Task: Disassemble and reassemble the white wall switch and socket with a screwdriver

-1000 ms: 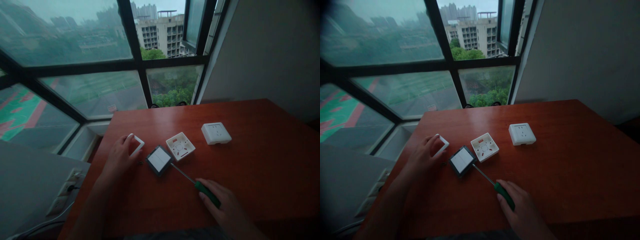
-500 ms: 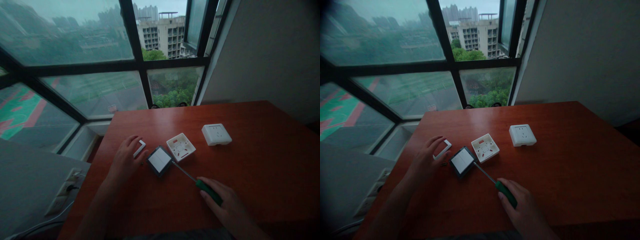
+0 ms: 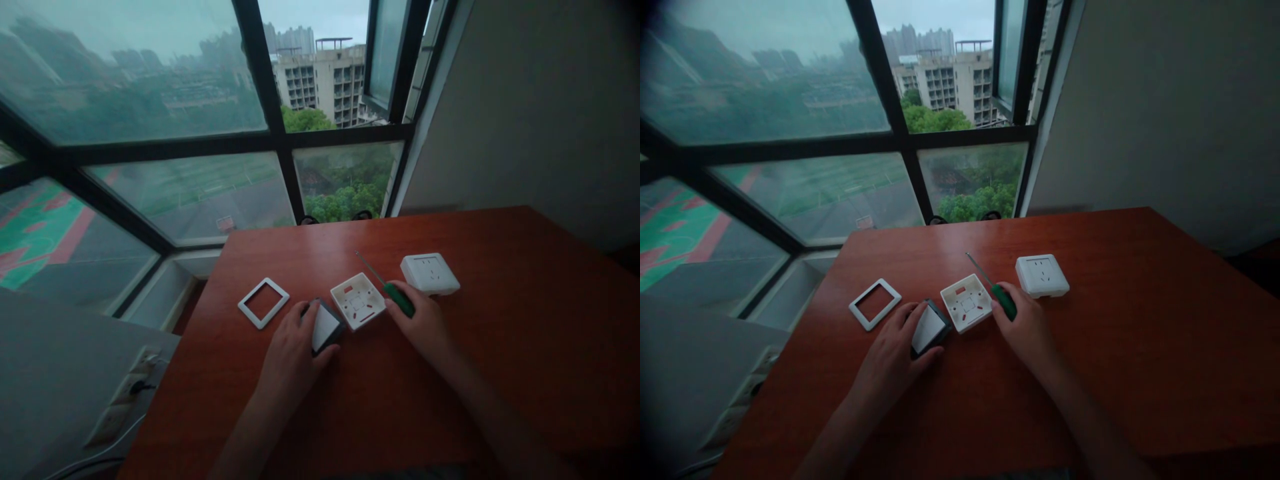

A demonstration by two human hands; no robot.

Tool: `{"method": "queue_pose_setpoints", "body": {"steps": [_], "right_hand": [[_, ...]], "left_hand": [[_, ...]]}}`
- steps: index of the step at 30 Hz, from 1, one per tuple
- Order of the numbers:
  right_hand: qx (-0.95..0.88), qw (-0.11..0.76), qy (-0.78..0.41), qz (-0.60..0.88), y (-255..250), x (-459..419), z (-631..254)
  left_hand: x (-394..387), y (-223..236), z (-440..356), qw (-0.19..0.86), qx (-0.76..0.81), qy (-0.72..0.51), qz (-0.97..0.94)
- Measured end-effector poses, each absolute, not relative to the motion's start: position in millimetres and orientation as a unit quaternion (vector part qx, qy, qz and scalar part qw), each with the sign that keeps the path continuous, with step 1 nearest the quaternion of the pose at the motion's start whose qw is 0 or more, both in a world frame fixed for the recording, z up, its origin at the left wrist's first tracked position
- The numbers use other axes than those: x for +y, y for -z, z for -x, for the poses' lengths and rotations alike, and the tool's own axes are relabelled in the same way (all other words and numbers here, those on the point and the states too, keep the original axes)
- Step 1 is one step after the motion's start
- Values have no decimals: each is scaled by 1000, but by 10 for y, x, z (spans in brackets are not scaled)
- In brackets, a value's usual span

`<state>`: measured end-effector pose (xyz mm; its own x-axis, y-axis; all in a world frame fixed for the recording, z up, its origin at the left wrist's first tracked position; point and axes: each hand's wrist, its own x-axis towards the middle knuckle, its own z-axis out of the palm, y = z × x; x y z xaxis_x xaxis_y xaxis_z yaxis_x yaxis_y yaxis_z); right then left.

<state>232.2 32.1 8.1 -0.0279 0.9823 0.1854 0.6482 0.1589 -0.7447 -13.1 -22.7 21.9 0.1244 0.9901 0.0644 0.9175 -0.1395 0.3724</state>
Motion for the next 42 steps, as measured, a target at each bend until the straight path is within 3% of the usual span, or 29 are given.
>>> {"method": "queue_pose_setpoints", "body": {"steps": [18, 30, 38, 42], "right_hand": [[-647, 358, -300, 603, 59, 273, -2150], [-643, 368, -329, 585, 24, 169, -2220], [-683, 325, -346, 554, -177, -72, -2280], [-749, 225, -350, 516, -345, -180, -2426]], "left_hand": [[-92, -447, 255, 147, 568, -235, -775], [-10, -525, 92, 172, 522, -221, -806], [-394, -410, 378, 168, 574, -174, -782], [-442, -301, 323, 169, 576, -164, -783]]}}
